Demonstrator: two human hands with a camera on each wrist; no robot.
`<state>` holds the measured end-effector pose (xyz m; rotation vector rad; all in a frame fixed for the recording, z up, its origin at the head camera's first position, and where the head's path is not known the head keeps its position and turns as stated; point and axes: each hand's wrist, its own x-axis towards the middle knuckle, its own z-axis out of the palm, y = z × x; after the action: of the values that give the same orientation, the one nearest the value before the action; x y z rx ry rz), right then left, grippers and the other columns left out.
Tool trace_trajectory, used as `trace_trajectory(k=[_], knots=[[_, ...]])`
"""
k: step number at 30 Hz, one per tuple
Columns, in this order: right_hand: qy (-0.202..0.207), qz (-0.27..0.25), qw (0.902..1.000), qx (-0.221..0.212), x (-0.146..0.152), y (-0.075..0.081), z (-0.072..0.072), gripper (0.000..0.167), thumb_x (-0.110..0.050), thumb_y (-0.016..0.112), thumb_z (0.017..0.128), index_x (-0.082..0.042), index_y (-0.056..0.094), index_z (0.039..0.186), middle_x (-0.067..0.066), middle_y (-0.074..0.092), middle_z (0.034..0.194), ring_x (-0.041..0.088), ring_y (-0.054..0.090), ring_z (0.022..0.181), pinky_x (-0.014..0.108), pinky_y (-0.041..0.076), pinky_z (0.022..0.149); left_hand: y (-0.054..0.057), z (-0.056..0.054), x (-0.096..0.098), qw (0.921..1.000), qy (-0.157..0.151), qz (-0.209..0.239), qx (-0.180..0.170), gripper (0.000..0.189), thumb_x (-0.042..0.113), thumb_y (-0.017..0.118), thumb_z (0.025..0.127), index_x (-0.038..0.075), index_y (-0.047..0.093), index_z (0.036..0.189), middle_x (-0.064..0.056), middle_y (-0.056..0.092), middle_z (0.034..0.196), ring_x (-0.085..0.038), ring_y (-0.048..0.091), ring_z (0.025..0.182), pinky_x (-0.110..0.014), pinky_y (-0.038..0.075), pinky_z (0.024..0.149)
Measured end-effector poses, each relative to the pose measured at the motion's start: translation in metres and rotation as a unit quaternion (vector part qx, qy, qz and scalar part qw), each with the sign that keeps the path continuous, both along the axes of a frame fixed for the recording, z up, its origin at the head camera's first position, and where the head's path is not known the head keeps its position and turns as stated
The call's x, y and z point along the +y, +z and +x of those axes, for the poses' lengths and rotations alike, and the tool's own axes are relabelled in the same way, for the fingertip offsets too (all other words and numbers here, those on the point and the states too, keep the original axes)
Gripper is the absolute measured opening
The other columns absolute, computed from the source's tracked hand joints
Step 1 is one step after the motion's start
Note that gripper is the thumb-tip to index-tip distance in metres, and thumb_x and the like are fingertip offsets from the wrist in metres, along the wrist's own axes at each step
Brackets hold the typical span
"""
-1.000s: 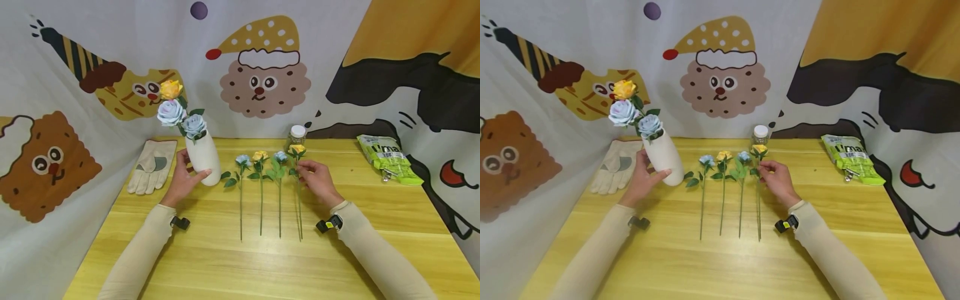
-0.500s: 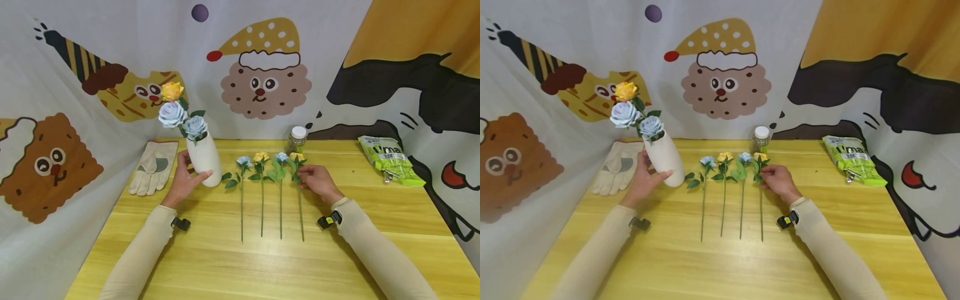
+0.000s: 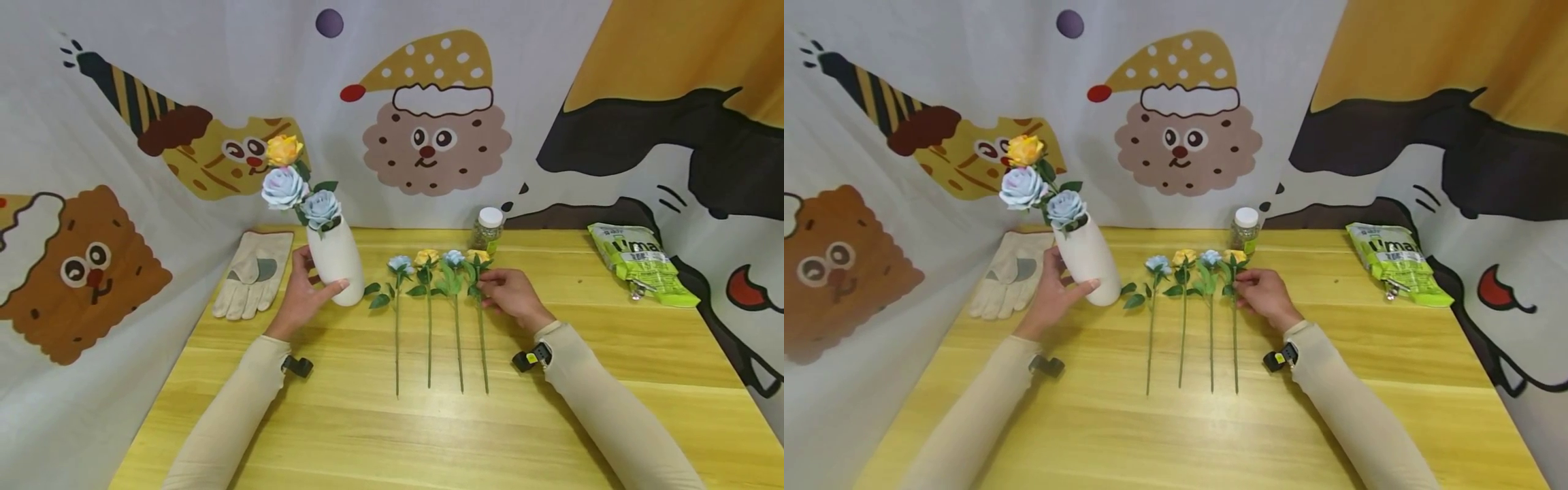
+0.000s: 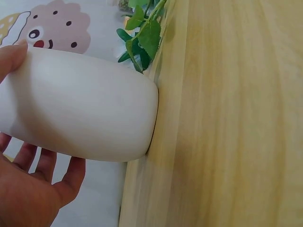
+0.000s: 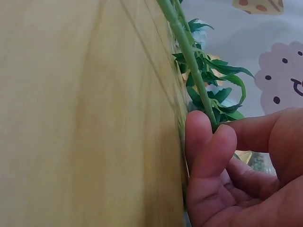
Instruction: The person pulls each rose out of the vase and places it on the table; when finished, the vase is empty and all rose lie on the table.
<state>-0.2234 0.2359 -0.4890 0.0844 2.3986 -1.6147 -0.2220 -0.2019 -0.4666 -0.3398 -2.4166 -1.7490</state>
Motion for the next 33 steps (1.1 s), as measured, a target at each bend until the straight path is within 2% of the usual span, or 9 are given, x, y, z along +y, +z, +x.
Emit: trace_trajectory(k=[5,10,16,17,22,24,28,33], knots=[[-0.007,-0.005,1.0,-0.002,0.006,0.002,0.001,0.042,-0.018,0.061,0.107,0.007,0.06,0.141,0.025,0.072,0.121,0.016,0.075,0.076,0.031,0.06,0.062,0.0,0.0,0.0,1.0,0.001,0.004,0.002,0.093,0.01,0.086,0.085,0.011,0.026,0.156,-0.017,0.041,0.152,-0.037,0.047,0.132,-0.059,0.043,0.108],[-0.017,0.001,0.9999,0.003,0.014,0.008,0.002,0.044,-0.023,0.064,0.106,0.003,0.061,0.142,0.022,0.073,0.122,0.018,0.076,0.08,0.033,0.061,0.065,-0.001,0.0,0.0,1.0,0.0,0.003,0.002,0.091,0.014,0.087,0.086,0.01,0.027,0.155,-0.016,0.043,0.151,-0.034,0.048,0.132,-0.058,0.044,0.109],[-0.019,-0.005,0.9998,0.002,0.019,0.009,0.001,0.043,-0.022,0.063,0.107,0.003,0.061,0.142,0.025,0.07,0.126,0.018,0.076,0.082,0.032,0.061,0.064,-0.001,-0.001,0.0,1.0,0.002,0.002,-0.001,0.09,0.015,0.086,0.087,0.009,0.027,0.154,-0.017,0.043,0.151,-0.035,0.048,0.133,-0.06,0.043,0.11],[-0.022,-0.004,0.9998,0.002,0.02,0.008,0.001,0.042,-0.022,0.063,0.107,0.003,0.061,0.141,0.025,0.07,0.126,0.018,0.076,0.081,0.032,0.06,0.064,0.003,0.002,0.002,1.0,0.002,0.0,-0.003,0.09,0.014,0.085,0.087,0.008,0.026,0.155,-0.018,0.042,0.151,-0.036,0.047,0.134,-0.06,0.042,0.111],[-0.034,-0.003,0.9993,0.016,0.023,0.006,-0.001,0.039,-0.022,0.065,0.106,0.003,0.064,0.136,0.026,0.071,0.12,0.018,0.075,0.077,0.031,0.06,0.062,0.004,0.002,0.002,0.9999,0.001,-0.001,-0.01,0.09,0.012,0.084,0.088,0.007,0.025,0.155,-0.02,0.041,0.152,-0.038,0.046,0.135,-0.06,0.041,0.112],[-0.037,-0.002,0.9989,0.029,0.022,0.01,-0.001,0.04,-0.023,0.066,0.105,0.003,0.065,0.135,0.027,0.071,0.118,0.018,0.074,0.075,0.031,0.06,0.061,-0.001,0.0,0.0,1.0,-0.001,0.004,-0.005,0.089,0.015,0.086,0.087,0.01,0.027,0.154,-0.017,0.043,0.151,-0.037,0.047,0.134,-0.059,0.042,0.111],[-0.049,0.011,0.9973,0.054,0.018,0.022,-0.001,0.041,-0.027,0.068,0.105,-0.001,0.067,0.136,0.024,0.071,0.118,0.017,0.073,0.077,0.033,0.061,0.064,-0.001,0.0,-0.001,1.0,-0.005,0.006,-0.001,0.089,0.019,0.087,0.087,0.01,0.028,0.154,-0.015,0.043,0.151,-0.035,0.048,0.133,-0.058,0.043,0.111],[-0.057,0.015,0.9945,0.087,0.005,0.041,0.001,0.04,-0.031,0.069,0.104,-0.002,0.069,0.132,0.018,0.07,0.116,0.022,0.074,0.082,0.035,0.061,0.065,-0.002,-0.002,-0.001,1.0,0.0,-0.001,-0.005,0.09,0.016,0.086,0.087,0.011,0.026,0.155,-0.015,0.041,0.153,-0.034,0.047,0.134,-0.058,0.043,0.111]])
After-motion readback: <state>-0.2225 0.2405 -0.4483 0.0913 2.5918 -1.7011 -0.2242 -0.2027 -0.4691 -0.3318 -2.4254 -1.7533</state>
